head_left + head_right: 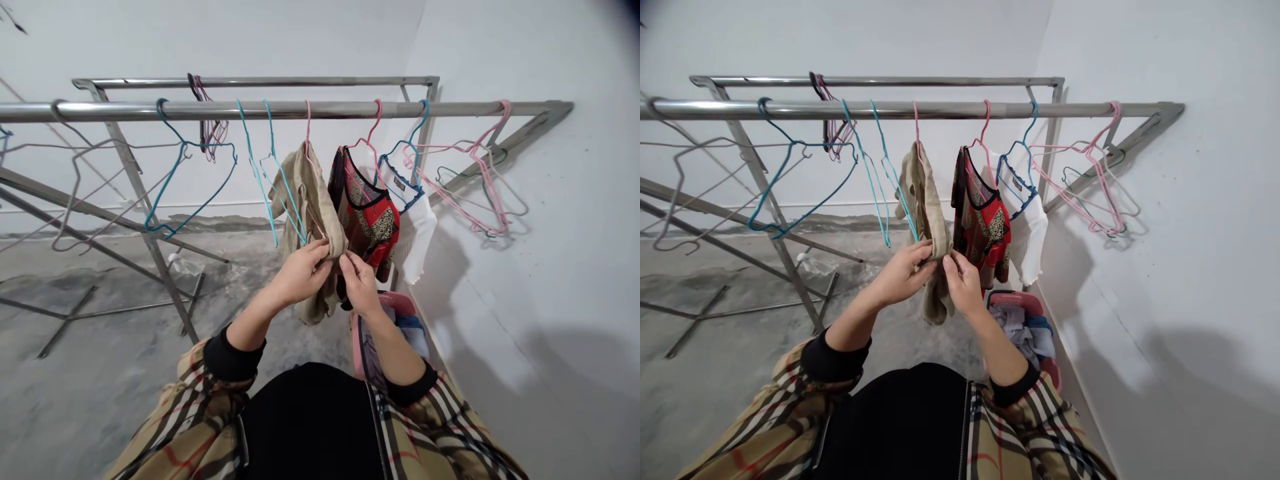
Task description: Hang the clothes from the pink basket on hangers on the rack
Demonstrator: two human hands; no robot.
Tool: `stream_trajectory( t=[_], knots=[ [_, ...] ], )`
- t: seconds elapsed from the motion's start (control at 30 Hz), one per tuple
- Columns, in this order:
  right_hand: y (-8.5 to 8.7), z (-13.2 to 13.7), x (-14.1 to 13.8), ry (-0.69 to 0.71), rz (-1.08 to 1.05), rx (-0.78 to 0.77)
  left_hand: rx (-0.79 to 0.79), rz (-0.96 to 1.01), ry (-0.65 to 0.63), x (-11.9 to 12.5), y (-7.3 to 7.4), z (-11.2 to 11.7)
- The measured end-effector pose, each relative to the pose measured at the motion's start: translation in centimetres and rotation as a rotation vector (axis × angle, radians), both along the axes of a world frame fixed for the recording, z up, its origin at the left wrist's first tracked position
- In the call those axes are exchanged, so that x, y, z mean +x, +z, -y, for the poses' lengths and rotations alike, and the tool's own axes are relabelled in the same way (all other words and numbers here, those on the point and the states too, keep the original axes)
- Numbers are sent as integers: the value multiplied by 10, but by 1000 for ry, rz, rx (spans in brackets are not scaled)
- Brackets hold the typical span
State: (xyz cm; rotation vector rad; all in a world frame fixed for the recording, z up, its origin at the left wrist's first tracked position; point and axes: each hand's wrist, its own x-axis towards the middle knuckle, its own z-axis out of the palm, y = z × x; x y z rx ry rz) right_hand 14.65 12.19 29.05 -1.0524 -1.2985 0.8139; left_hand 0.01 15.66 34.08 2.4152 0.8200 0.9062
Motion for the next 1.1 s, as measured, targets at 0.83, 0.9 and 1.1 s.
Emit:
stream_trajectory(
  t=[0.83, 0.9, 1.1],
  knots=[
    [32, -25, 12, -140, 889, -125, 6, -120, 65, 13, -27, -41],
    [36, -23, 13, -182, 976, -161, 49, -135, 27, 12, -25, -41],
    [40, -18, 24, -158, 973, -111, 84, -172, 29, 12, -21, -38]
  ],
)
